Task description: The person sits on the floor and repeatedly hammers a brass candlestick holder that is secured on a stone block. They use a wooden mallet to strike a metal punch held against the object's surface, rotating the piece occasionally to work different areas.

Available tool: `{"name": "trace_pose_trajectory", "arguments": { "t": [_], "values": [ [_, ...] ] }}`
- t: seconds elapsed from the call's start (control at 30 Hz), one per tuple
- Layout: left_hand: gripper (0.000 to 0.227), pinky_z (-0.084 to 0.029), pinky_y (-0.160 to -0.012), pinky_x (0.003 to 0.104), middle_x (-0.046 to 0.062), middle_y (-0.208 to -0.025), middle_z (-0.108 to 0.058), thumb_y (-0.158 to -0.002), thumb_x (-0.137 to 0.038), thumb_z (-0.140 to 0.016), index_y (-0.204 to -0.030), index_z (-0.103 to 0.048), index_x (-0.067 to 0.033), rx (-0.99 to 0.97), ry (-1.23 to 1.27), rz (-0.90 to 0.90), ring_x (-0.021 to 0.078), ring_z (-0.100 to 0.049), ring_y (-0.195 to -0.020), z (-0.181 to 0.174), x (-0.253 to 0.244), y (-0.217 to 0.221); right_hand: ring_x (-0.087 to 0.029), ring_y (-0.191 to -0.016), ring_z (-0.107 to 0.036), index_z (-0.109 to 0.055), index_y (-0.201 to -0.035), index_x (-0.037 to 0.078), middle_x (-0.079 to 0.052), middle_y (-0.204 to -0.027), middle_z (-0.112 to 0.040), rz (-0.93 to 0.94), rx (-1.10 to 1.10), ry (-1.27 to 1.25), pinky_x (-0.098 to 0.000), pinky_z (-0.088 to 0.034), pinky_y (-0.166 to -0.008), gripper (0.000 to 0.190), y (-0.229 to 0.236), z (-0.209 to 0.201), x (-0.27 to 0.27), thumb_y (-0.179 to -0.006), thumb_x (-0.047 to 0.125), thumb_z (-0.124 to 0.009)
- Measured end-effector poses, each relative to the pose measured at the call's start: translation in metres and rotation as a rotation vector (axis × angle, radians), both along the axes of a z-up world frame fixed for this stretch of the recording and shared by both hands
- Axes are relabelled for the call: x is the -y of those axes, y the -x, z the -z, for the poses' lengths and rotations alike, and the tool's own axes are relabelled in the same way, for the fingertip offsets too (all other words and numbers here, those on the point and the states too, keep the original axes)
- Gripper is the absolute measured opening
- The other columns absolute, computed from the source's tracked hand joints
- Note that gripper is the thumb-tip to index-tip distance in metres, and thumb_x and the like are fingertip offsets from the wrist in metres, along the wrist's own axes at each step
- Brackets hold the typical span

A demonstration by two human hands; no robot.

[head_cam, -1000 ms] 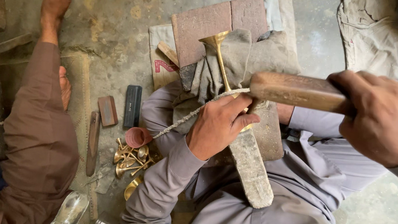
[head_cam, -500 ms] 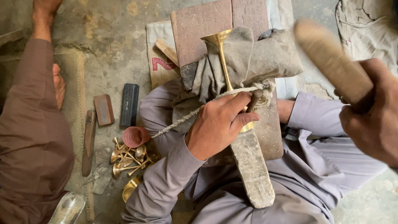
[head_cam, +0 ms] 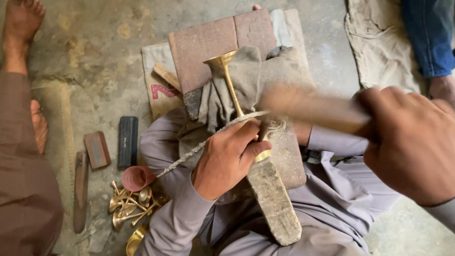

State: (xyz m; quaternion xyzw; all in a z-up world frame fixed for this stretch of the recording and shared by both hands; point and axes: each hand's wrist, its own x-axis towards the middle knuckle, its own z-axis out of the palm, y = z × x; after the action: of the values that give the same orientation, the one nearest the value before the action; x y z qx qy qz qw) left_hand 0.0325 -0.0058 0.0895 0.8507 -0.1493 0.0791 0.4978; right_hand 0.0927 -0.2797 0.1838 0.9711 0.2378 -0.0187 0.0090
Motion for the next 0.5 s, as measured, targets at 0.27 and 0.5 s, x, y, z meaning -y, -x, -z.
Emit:
{"name": "trace_pose_trajectory", "arguments": {
  "t": [0.27, 0.5],
  "values": [
    [0.034, -0.050, -0.058, 0.041, 0.014, -0.083, -0.065, -0.096, -0.035, -0.071, -0.108, -0.063, -0.0049, -0.059, 0.004, -0.007, 0.0328, -0.065, -0.067, -0.001, -0.003, -0.001, -0.030, -0.067, -0.064, -0.065, -0.110, 0.006, -0.012, -0.083, -0.068, 0.015, 0.039, -0.061, -0.0442, -0.049, -0.059, 0.034, 0.012, -0.017, -0.011, -0.077, 0.005, -0.071],
    [0.031, -0.051, -0.061, 0.040, 0.014, -0.088, -0.067, -0.099, -0.032, -0.070, -0.111, -0.062, -0.0050, -0.071, 0.031, 0.009, 0.0315, -0.068, -0.070, 0.000, -0.005, 0.003, -0.022, -0.059, -0.063, -0.066, -0.116, 0.013, -0.005, -0.083, -0.068, 0.053, -0.035, 0.306, -0.0376, -0.048, -0.055, 0.020, 0.015, -0.017, -0.016, -0.097, 0.019, -0.067]
  ]
}}
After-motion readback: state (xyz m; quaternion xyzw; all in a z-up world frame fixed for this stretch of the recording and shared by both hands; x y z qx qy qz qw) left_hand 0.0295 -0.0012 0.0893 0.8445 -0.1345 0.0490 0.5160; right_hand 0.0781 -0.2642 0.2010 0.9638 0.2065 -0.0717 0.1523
